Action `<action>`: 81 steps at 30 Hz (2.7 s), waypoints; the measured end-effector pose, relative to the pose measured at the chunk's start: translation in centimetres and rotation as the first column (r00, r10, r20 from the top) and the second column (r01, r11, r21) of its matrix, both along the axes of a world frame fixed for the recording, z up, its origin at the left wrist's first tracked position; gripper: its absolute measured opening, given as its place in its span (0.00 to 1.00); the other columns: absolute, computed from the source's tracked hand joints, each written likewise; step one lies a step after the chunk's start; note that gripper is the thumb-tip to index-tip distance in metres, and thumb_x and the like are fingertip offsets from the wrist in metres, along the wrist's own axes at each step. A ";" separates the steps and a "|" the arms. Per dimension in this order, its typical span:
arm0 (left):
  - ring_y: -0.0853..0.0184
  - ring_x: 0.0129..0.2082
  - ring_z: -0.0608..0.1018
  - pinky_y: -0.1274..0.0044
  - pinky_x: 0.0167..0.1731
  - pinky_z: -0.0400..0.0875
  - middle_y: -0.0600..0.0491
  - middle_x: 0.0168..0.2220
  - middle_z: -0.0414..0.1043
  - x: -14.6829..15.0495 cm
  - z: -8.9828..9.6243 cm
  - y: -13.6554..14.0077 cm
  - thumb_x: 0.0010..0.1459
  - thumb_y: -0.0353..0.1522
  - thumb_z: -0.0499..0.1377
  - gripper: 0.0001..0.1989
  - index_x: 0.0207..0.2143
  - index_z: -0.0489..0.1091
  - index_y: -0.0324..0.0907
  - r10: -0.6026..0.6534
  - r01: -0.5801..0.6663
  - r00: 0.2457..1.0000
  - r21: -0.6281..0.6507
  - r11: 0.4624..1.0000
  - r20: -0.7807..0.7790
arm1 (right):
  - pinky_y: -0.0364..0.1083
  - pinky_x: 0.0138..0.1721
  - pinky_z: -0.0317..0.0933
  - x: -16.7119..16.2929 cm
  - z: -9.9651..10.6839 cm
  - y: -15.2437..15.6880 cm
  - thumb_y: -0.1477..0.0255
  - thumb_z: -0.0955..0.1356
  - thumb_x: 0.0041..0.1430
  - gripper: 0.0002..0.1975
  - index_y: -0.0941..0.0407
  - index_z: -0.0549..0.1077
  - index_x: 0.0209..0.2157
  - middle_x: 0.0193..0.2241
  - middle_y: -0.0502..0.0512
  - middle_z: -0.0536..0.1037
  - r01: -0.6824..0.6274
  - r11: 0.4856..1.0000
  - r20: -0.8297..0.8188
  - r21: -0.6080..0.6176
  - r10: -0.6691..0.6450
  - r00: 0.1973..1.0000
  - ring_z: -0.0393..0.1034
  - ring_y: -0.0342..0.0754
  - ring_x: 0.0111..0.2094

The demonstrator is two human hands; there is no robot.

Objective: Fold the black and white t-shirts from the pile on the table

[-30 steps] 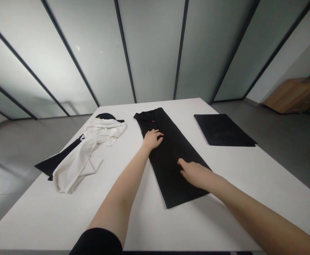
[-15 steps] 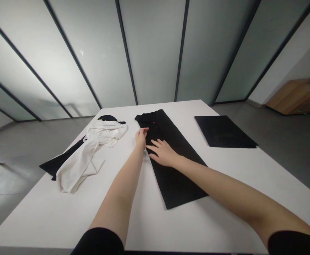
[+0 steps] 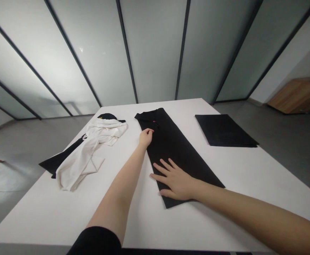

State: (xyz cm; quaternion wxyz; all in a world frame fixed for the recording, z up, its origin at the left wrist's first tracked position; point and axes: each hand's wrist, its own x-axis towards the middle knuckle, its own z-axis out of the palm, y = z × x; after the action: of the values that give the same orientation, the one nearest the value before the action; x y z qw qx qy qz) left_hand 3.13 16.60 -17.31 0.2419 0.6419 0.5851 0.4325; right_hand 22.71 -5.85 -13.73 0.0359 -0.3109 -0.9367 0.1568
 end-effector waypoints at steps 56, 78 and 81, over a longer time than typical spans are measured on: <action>0.58 0.41 0.81 0.68 0.44 0.74 0.48 0.39 0.81 4.9 4.3 -19.2 0.72 0.37 0.57 0.11 0.38 0.76 0.42 -0.537 0.616 0.373 -0.230 0.753 -0.757 | 0.45 0.39 0.61 8.9 3.4 0.5 0.67 0.84 0.43 0.20 0.53 0.85 0.40 0.38 0.51 0.78 0.157 0.858 0.011 -0.489 -0.174 0.985 0.71 0.51 0.41; 0.64 0.24 0.78 0.74 0.25 0.69 0.57 0.26 0.79 0.1 10.0 -21.9 0.51 0.36 0.72 0.06 0.28 0.78 0.47 -0.953 0.492 0.038 -0.824 0.281 -0.302 | 0.41 0.35 0.65 2.8 1.9 -3.1 0.73 0.76 0.52 0.15 0.54 0.83 0.44 0.33 0.49 0.82 0.002 0.799 -0.183 -0.602 -0.140 0.973 0.74 0.46 0.33; 0.64 0.29 0.81 0.76 0.28 0.74 0.59 0.27 0.81 -0.3 9.9 -22.4 0.48 0.38 0.76 0.10 0.27 0.78 0.46 -0.978 0.363 -0.056 -0.908 -0.208 0.202 | 0.41 0.38 0.70 1.6 1.0 -4.7 0.63 0.81 0.51 0.22 0.54 0.82 0.48 0.36 0.49 0.83 -0.228 0.408 -0.274 -0.884 -0.056 0.960 0.77 0.46 0.36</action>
State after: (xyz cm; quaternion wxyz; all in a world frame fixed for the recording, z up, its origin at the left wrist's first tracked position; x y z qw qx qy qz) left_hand 2.85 -5.83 -7.43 0.4845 0.7535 0.1729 -0.4095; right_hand 24.27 -10.58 -12.74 -0.0238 -0.2078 -0.7030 0.6797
